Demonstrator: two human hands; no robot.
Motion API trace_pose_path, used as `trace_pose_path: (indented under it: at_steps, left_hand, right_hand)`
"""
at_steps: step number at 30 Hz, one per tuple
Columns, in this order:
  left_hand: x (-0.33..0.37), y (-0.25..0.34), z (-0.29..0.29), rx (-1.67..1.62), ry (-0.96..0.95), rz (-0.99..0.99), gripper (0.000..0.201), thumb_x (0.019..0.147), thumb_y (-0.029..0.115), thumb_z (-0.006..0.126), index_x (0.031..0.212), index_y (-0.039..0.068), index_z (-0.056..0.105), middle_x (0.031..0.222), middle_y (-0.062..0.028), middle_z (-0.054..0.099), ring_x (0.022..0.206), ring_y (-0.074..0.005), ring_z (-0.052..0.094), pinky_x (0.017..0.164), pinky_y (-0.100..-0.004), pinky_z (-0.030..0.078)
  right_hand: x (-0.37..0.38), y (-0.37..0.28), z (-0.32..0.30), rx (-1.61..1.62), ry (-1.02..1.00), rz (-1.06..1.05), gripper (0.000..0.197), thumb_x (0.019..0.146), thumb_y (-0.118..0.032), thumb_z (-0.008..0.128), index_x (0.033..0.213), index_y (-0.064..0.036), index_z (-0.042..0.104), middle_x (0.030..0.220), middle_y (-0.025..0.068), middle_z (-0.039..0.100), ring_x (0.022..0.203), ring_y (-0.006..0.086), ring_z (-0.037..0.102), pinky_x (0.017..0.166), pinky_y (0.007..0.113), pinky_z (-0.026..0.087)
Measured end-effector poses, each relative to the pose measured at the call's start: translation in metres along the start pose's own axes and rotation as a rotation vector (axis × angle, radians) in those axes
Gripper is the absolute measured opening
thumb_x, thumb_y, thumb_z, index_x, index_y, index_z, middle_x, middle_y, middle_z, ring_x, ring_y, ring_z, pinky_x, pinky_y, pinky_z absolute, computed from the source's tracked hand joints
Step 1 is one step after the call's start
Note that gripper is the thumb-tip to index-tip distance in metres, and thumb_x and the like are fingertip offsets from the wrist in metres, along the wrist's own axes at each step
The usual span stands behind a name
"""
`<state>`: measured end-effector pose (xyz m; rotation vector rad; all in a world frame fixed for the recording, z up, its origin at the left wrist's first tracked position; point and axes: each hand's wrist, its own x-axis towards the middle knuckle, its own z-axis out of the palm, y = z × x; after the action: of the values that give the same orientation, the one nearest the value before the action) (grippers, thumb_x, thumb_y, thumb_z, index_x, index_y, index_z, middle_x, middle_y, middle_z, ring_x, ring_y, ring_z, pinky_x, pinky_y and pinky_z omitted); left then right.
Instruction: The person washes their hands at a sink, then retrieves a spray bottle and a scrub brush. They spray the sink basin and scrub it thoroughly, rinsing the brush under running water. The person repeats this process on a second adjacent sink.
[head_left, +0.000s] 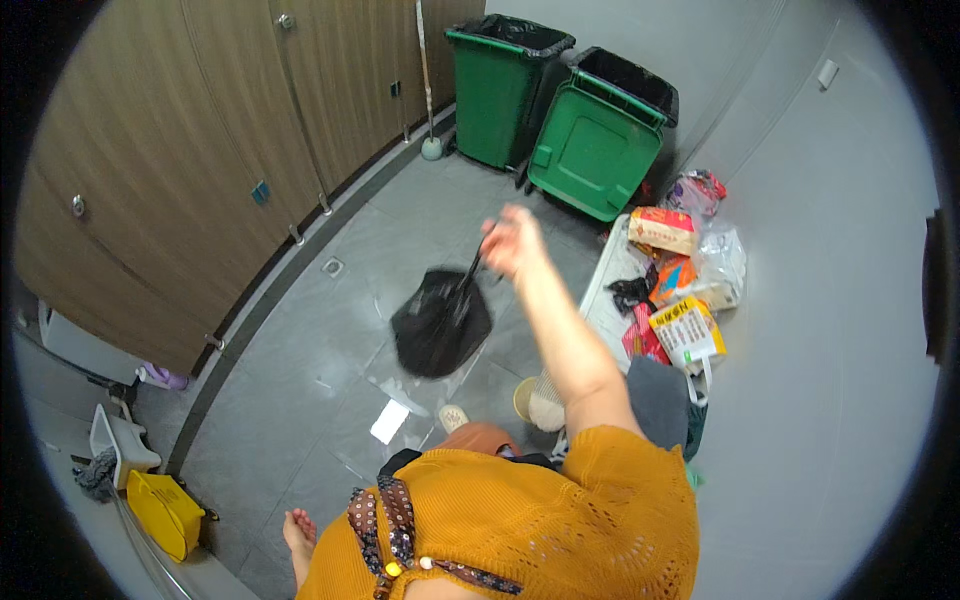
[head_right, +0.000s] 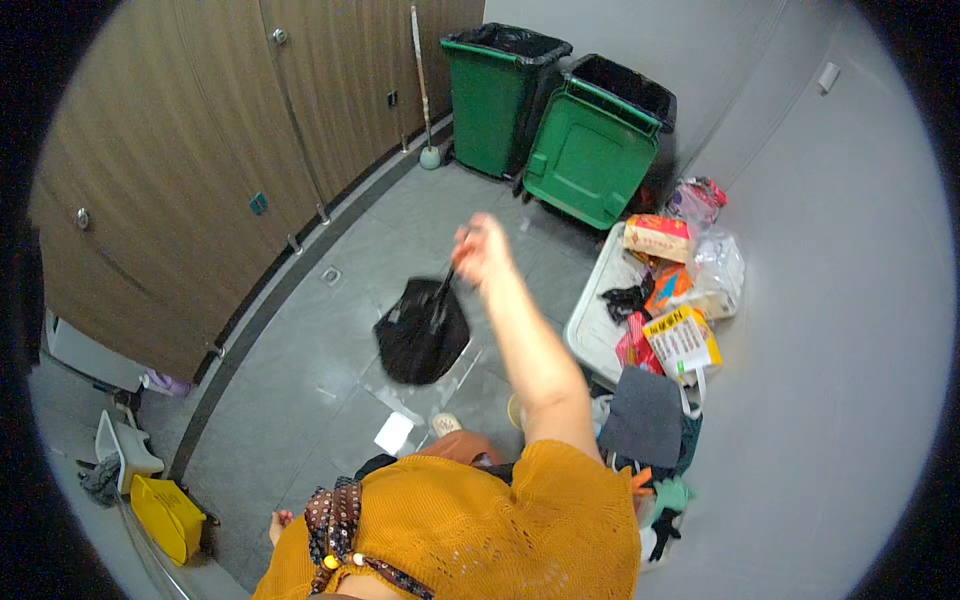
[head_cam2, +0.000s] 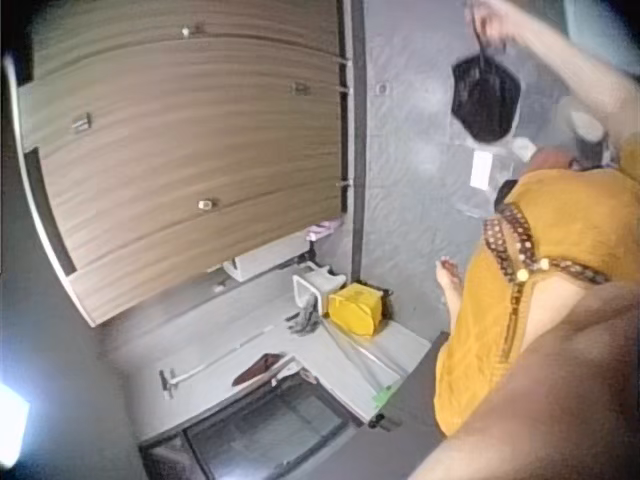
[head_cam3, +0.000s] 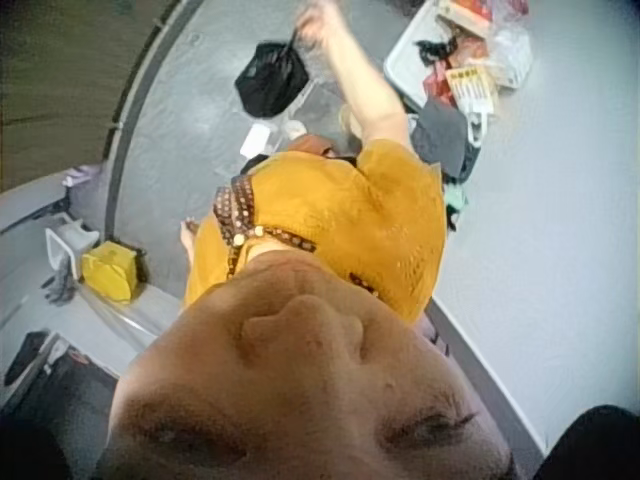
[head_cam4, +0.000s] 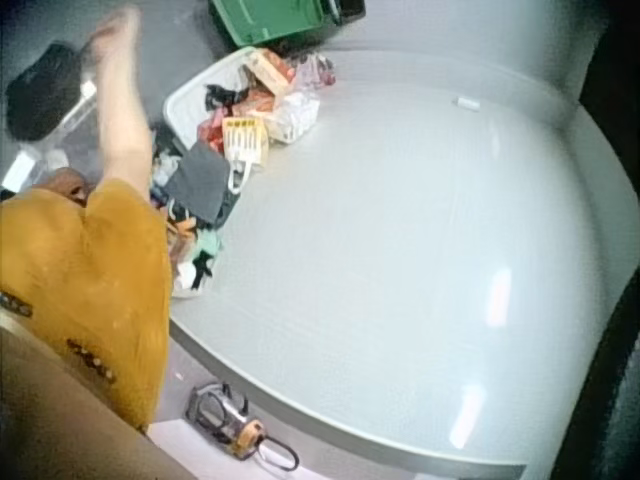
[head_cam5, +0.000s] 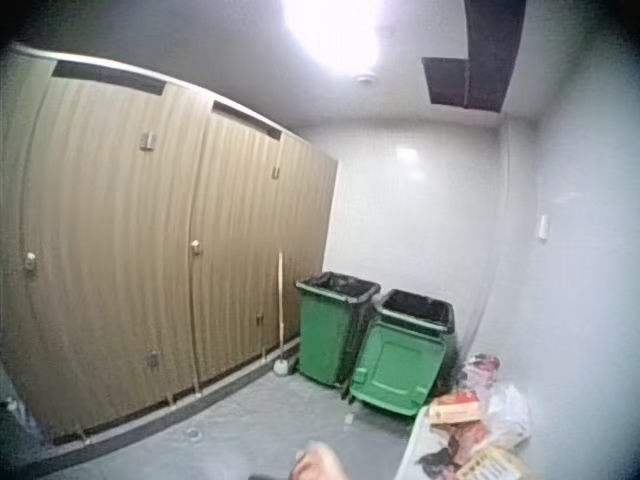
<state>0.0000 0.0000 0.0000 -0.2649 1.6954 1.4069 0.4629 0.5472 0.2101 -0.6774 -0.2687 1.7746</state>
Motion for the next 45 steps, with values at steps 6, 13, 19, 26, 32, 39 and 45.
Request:
trace_pose_path:
  at_steps: [6,13,19,26,32,39,45]
  left_hand:
    - [-0.008,-0.001,0.077,-0.171,0.18,-0.134,0.033,0.088,0.04,0.039,0.077,0.013,0.054,0.067,0.0031,0.055,0.054,-0.0093,0.047,0.051,-0.0243,0.042]
    - [-0.016,0.032,0.154,-0.113,0.014,-0.015,0.032,0.088,0.039,0.042,0.079,0.011,0.053,0.074,0.0005,0.054,0.061,-0.0107,0.047,0.057,-0.024,0.041]
    - [-0.032,0.042,0.159,-0.166,0.036,0.083,0.029,0.087,0.036,0.045,0.088,0.008,0.053,0.08,-0.0004,0.055,0.075,-0.0123,0.05,0.068,-0.0271,0.041]
    - [-0.033,-0.026,0.085,-0.265,0.233,-0.018,0.028,0.089,0.033,0.042,0.084,0.009,0.055,0.074,-0.0005,0.057,0.062,-0.0097,0.049,0.058,-0.0252,0.043]
    - [-0.088,-0.095,0.024,-0.338,0.554,-0.233,0.032,0.089,0.035,0.04,0.082,0.009,0.055,0.073,-0.0008,0.057,0.056,-0.0081,0.047,0.049,-0.0242,0.043]
    - [-0.037,-0.118,-0.058,-0.602,0.573,-0.208,0.031,0.089,0.034,0.04,0.082,0.008,0.054,0.069,-0.0007,0.056,0.052,-0.0082,0.047,0.047,-0.0229,0.042]
    - [-0.021,-0.082,-0.113,-0.573,0.626,-0.15,0.027,0.088,0.03,0.043,0.085,0.007,0.056,0.072,-0.0013,0.059,0.057,-0.0086,0.051,0.05,-0.0235,0.044]
  right_hand:
    - [0.005,-0.169,0.158,-0.356,-0.314,-0.622,0.014,0.076,-0.021,0.058,0.073,-0.0083,0.053,0.063,0.0012,0.051,0.054,0.0131,0.051,0.046,0.028,0.045]
    - [0.12,-0.195,0.108,-0.618,0.043,-0.605,0.011,0.076,-0.018,0.055,0.074,-0.0071,0.053,0.062,0.001,0.049,0.052,0.0113,0.05,0.042,0.025,0.043]
    - [0.161,-0.006,0.027,-0.671,-0.14,-0.066,0.008,0.078,-0.013,0.054,0.073,-0.0067,0.051,0.058,0.002,0.05,0.05,0.0126,0.048,0.047,0.027,0.041]
    - [0.092,0.188,-0.053,-0.69,-0.013,0.71,0.01,0.082,-0.013,0.049,0.076,-0.0084,0.056,0.063,0.0006,0.056,0.053,0.0131,0.053,0.049,0.026,0.044]
    - [0.012,0.267,-0.105,-1.429,-0.182,0.85,0.016,0.079,-0.014,0.049,0.066,-0.0064,0.053,0.05,0.0026,0.048,0.039,0.0126,0.043,0.035,0.024,0.035]
    - [0.001,0.302,-0.129,-1.732,-0.073,1.03,0.015,0.077,-0.01,0.048,0.064,-0.0044,0.053,0.055,0.007,0.05,0.042,0.0172,0.044,0.038,0.03,0.034]
    - [-0.013,0.385,0.012,-1.765,-0.255,0.762,0.009,0.079,-0.013,0.053,0.074,-0.0054,0.051,0.06,0.0034,0.05,0.053,0.0154,0.05,0.048,0.028,0.043]
